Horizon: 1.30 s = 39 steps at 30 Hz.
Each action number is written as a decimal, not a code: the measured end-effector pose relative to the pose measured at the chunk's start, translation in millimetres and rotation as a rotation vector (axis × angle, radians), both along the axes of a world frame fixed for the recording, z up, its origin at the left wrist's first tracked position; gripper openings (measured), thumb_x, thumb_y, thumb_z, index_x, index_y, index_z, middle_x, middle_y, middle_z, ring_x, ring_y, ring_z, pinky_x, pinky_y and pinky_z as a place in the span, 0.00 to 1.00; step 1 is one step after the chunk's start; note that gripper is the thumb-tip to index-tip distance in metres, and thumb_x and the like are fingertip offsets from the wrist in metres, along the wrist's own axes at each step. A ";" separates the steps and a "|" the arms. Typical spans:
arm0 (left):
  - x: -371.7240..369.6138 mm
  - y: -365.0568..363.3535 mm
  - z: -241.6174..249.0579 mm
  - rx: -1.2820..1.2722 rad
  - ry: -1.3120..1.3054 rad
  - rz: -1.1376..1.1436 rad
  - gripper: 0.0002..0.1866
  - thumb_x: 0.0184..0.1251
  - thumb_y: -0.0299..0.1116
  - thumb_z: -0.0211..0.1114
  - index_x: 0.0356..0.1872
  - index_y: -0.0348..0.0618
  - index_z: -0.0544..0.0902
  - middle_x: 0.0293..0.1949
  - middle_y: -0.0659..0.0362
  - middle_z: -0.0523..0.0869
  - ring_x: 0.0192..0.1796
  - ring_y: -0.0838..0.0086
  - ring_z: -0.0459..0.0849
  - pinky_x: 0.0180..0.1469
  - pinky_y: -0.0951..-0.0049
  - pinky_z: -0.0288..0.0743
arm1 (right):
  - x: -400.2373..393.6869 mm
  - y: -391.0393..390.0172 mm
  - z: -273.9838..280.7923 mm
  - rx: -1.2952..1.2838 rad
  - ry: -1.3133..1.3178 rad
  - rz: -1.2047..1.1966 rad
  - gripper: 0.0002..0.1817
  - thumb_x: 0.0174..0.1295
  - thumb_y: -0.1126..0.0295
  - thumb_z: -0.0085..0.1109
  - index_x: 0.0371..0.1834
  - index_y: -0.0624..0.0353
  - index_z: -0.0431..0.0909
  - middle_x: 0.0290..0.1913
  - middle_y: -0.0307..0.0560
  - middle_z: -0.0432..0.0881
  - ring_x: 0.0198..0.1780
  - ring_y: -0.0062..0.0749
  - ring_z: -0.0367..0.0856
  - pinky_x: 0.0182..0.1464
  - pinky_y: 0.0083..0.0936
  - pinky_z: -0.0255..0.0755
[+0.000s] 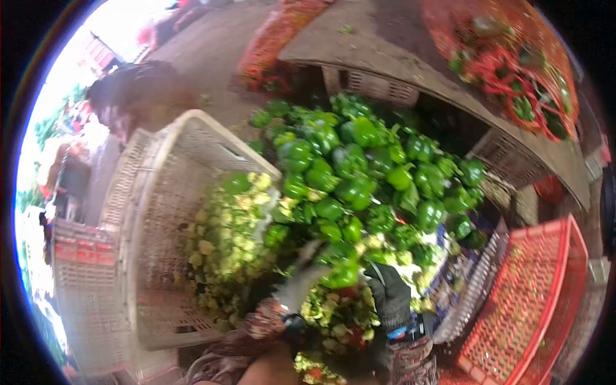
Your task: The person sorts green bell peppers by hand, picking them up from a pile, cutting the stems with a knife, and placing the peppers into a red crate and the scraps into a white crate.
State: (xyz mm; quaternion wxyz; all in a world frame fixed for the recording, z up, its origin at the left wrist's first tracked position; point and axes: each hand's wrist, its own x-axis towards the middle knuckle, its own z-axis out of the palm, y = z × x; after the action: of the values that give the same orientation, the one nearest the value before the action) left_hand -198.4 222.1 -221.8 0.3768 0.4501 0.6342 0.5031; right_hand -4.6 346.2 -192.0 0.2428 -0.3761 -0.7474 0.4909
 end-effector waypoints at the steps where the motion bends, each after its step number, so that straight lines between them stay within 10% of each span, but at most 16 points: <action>1: -3.1 7.3 12.3 -0.018 -0.456 0.063 0.25 0.61 0.30 0.57 0.62 0.45 0.70 0.64 0.51 0.69 0.65 0.63 0.69 0.67 0.66 0.63 | 4.0 6.6 8.1 0.153 -0.137 0.089 0.12 0.61 0.65 0.58 0.46 0.55 0.82 0.42 0.53 0.82 0.41 0.47 0.82 0.43 0.32 0.76; 2: -5.9 14.4 25.1 -0.041 -0.828 0.178 0.23 0.64 0.33 0.56 0.60 0.37 0.71 0.62 0.52 0.73 0.63 0.65 0.72 0.67 0.66 0.63 | 4.8 10.2 18.0 0.151 -0.100 0.153 0.13 0.61 0.64 0.58 0.46 0.54 0.82 0.41 0.52 0.82 0.40 0.47 0.82 0.41 0.32 0.76; 12: 15.7 5.1 58.7 -0.081 -0.205 0.055 0.20 0.70 0.38 0.49 0.54 0.34 0.75 0.51 0.53 0.81 0.54 0.70 0.78 0.60 0.70 0.70 | 8.9 -9.3 16.0 -0.114 -0.292 0.553 0.16 0.64 0.60 0.57 0.54 0.48 0.79 0.51 0.44 0.83 0.44 0.38 0.84 0.43 0.30 0.78; 16: 21.3 4.4 61.4 -0.030 -0.508 0.024 0.19 0.70 0.35 0.46 0.52 0.33 0.77 0.52 0.51 0.81 0.55 0.68 0.79 0.60 0.70 0.70 | 9.0 -11.6 16.1 -0.108 -0.137 0.514 0.15 0.64 0.59 0.55 0.51 0.44 0.81 0.49 0.44 0.83 0.44 0.37 0.84 0.42 0.30 0.77; 18: 16.6 1.0 52.5 0.090 -0.037 -0.083 0.21 0.70 0.37 0.45 0.54 0.32 0.76 0.54 0.50 0.80 0.56 0.66 0.78 0.62 0.66 0.69 | 18.3 -11.8 1.0 -0.181 -0.184 0.464 0.13 0.62 0.63 0.56 0.49 0.45 0.82 0.47 0.44 0.84 0.42 0.37 0.84 0.40 0.30 0.77; 21: 11.0 -13.0 32.5 0.157 -1.213 0.234 0.20 0.69 0.34 0.48 0.56 0.32 0.75 0.55 0.50 0.79 0.57 0.65 0.78 0.62 0.64 0.69 | 39.7 -17.6 -19.1 -0.205 -0.223 0.271 0.14 0.64 0.61 0.55 0.50 0.51 0.80 0.43 0.44 0.84 0.39 0.32 0.82 0.39 0.28 0.76; 22: 6.2 -5.3 53.7 0.049 -1.113 0.319 0.20 0.67 0.30 0.53 0.57 0.31 0.73 0.55 0.50 0.79 0.57 0.65 0.78 0.63 0.64 0.68 | 46.9 -21.5 -24.7 -0.200 -0.231 0.190 0.16 0.65 0.60 0.54 0.51 0.55 0.79 0.42 0.43 0.84 0.37 0.29 0.81 0.39 0.27 0.75; 24: -17.4 -6.1 45.3 -0.065 -0.110 -0.034 0.22 0.66 0.30 0.56 0.60 0.33 0.71 0.57 0.50 0.77 0.58 0.66 0.77 0.64 0.64 0.68 | 60.0 -27.1 -27.1 -0.281 -0.157 0.060 0.20 0.67 0.58 0.54 0.55 0.59 0.75 0.41 0.43 0.83 0.36 0.25 0.79 0.39 0.26 0.74; 28: 9.9 7.5 56.3 -0.265 -0.347 -0.108 0.35 0.61 0.32 0.65 0.69 0.43 0.61 0.63 0.53 0.71 0.64 0.68 0.70 0.62 0.66 0.68 | 23.4 -33.4 -11.1 -0.726 0.291 0.151 0.34 0.65 0.58 0.59 0.71 0.57 0.57 0.47 0.42 0.81 0.39 0.21 0.77 0.41 0.22 0.73; 31: 16.1 16.0 62.8 -0.354 -0.176 -0.064 0.42 0.57 0.38 0.69 0.72 0.45 0.57 0.61 0.52 0.72 0.62 0.70 0.69 0.60 0.71 0.68 | 6.6 -22.8 11.0 -1.053 0.164 0.223 0.42 0.58 0.66 0.68 0.73 0.55 0.54 0.52 0.39 0.78 0.47 0.19 0.76 0.46 0.18 0.73; 36: 35.5 -2.6 41.9 -0.355 -0.473 0.142 0.38 0.58 0.30 0.66 0.70 0.44 0.59 0.58 0.57 0.71 0.61 0.70 0.68 0.67 0.67 0.59 | -0.5 -58.0 -4.4 -0.335 0.181 0.131 0.43 0.50 0.76 0.68 0.71 0.55 0.56 0.62 0.51 0.70 0.63 0.36 0.69 0.61 0.26 0.68; 39: 49.9 -3.4 56.5 -0.274 -0.392 0.044 0.36 0.58 0.29 0.69 0.68 0.43 0.62 0.55 0.59 0.71 0.57 0.75 0.70 0.60 0.74 0.66 | -5.2 -74.5 -20.4 -0.558 0.314 -0.197 0.44 0.50 0.77 0.67 0.71 0.57 0.55 0.62 0.51 0.69 0.63 0.36 0.69 0.62 0.27 0.67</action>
State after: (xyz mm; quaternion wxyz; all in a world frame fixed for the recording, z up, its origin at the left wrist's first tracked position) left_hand -148.5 218.7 -165.3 0.5393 0.2749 0.6208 0.4982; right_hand -9.9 271.8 -212.4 0.2890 -0.4180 -0.4977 0.7029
